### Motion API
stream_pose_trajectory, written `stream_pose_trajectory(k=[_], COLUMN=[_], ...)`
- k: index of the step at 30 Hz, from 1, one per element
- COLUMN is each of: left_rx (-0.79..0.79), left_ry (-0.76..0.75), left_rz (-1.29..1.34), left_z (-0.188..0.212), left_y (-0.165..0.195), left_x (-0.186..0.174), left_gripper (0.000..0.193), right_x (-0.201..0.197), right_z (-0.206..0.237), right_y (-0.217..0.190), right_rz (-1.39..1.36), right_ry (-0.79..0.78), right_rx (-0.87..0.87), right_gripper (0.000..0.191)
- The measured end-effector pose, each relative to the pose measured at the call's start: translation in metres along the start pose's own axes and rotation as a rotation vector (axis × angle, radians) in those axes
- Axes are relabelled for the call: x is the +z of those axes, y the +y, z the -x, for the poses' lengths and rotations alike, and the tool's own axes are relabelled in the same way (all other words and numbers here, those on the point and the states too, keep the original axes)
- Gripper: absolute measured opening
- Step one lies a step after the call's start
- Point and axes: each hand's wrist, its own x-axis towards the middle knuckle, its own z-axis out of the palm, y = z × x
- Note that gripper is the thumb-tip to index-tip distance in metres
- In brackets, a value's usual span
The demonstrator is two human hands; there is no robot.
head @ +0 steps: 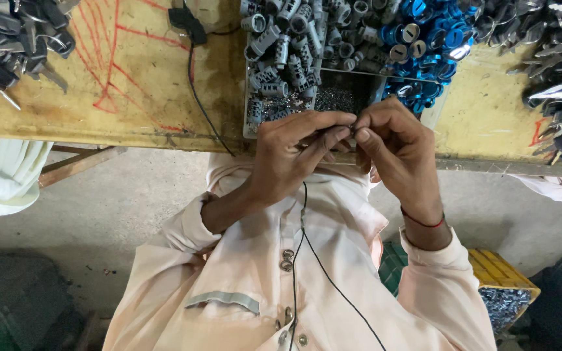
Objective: The person sits at a workbench and assembles small metal components by hand, picking parts from a compartmented bin tray, fitting pieces together, and placing finished assemblies aside. The person repeats this assembly cycle with different parts throughout the episode.
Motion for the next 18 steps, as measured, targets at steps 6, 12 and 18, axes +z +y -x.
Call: stream_pose_trajectory(k=[6,12,18], left_rx=[0.132,0.164,-0.090], left_ry=[-0.070,-0.049,-0.218], left_rz=[-0.084,-0.177,-0.023], left_z=[0.000,0.005,0.007], left_y=[-0.003,0.004,0.012], left_x=[-0.004,-0.005,-0.004], left_gripper=[0.023,0.030,0.012], right_x=[-0.003,0.008,0.007], right_z=[0.002,0.009,0.001], right_y=[-0.004,-0.015,-0.046], right_rz=[-0.045,0.473,-0.213], right_ry=[-0.072,0.021,-0.061], right_rx=[0.030,-0.297,0.273], right_gripper=[0.007,0.007,0.014])
